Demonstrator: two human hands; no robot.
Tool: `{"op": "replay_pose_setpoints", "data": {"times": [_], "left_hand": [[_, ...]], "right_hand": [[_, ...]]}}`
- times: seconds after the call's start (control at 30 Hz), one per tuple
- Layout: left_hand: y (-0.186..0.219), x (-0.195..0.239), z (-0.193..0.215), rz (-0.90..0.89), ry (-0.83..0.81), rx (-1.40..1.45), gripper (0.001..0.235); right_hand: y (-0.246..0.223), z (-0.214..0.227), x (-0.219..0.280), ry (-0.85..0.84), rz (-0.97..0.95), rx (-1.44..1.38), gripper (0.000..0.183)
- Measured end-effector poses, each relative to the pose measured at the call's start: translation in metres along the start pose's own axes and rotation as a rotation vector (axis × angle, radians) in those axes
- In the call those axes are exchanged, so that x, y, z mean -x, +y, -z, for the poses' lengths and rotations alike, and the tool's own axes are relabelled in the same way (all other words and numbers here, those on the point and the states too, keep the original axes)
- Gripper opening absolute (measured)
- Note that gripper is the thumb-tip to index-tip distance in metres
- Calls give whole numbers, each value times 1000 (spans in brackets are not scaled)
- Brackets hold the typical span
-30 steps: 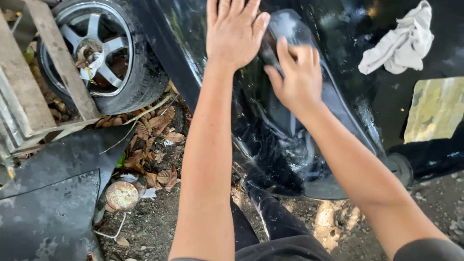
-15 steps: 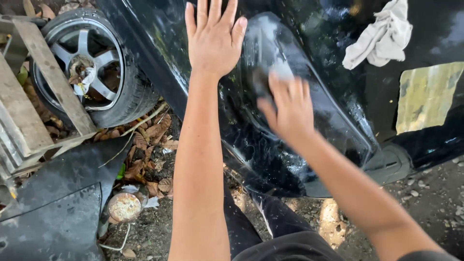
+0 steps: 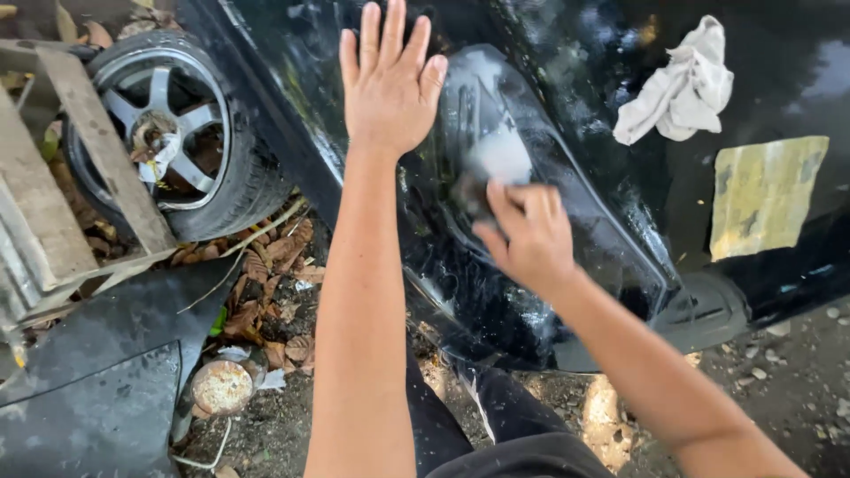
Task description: The person sands a black car hood using a sanding block and a cloth. They repeatedly rub the surface in circular and back-and-forth motions, occasionally dipping the cloth into a bucket of water to clean the area.
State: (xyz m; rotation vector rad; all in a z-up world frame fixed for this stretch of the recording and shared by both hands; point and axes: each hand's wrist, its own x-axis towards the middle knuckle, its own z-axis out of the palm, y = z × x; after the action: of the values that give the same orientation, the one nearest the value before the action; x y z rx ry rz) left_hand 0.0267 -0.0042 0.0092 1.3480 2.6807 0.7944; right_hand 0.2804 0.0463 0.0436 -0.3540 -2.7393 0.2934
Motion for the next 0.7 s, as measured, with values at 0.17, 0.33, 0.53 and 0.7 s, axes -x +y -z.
{"op": "replay_pose_setpoints", "data": {"times": [0.17, 0.33, 0.53, 0.7], "left_hand": [[7, 7, 2, -15, -27, 77, 57], [-1, 7, -8, -48, 85, 39, 54], [14, 9, 16, 54, -165, 67, 52], [-10, 4, -26, -134, 302, -21, 47]], "right_hand": [[10, -3, -59, 9, -140, 60, 58], [-17, -1, 19, -4, 63, 34, 58], [2, -11, -44, -3, -19, 84, 59], [-3, 3, 0, -11, 44, -5, 61]]}}
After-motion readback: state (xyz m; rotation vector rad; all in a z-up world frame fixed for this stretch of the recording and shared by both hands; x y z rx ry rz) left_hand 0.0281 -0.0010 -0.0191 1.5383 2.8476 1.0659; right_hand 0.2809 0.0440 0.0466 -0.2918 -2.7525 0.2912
